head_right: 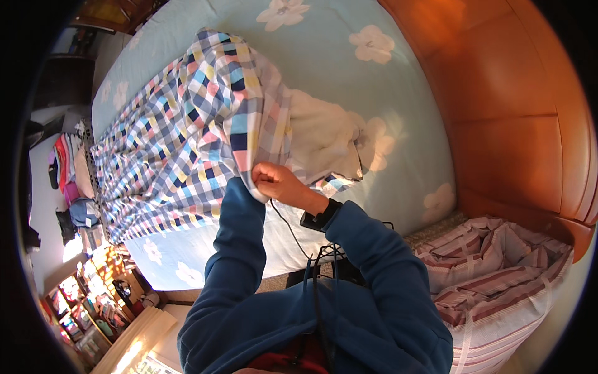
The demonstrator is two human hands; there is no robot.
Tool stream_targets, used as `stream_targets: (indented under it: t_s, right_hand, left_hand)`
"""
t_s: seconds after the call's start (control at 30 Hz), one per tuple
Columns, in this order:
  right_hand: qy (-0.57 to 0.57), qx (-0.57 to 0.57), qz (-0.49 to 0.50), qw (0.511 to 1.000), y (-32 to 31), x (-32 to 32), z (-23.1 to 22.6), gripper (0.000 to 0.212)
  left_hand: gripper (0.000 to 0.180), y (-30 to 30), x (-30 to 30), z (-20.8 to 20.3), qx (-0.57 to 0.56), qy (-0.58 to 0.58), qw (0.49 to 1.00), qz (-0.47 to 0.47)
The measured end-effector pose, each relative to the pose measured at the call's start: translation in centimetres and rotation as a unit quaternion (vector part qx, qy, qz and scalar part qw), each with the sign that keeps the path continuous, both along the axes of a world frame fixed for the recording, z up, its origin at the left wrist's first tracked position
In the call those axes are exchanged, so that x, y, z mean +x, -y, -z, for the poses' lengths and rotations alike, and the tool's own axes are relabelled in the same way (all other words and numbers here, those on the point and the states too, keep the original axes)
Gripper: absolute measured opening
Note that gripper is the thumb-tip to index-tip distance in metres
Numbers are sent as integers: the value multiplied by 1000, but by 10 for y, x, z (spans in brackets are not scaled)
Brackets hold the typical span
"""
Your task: The person folds a multicolored checkered blanket on a bed. They repeatedly smooth, align, and fold the blanket into a compact shape, then unfold and refold it several times before leaving it partially folded on the bed.
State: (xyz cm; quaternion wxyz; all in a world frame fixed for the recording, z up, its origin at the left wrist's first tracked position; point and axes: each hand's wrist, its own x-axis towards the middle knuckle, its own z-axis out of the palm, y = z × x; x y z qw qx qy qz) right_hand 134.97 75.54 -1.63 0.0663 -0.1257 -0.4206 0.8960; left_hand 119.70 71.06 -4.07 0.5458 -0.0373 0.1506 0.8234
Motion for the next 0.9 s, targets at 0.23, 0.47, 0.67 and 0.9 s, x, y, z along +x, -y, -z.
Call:
stream_targets:
  t_s: [0.23,0.47,0.67,0.9]
  right_hand:
    - [-63,-57,-82,993,-2,-2,-35,14]
    - [-78,4,-119,990,13,-3,-31,6]
    - [-89,-2,-150,985,33,-8,-12,7]
    - [-7,-48,-184,982,4,19,5,16]
  left_hand:
    - [60,7,5,-9,-27,-23,999,8]
    - [59,22,4,-18,-49,-35,998,8]
    - [59,35,-1,-27,-67,-47,997,-1]
    - [59,31,-20,-39,-65,-62,996,-17]
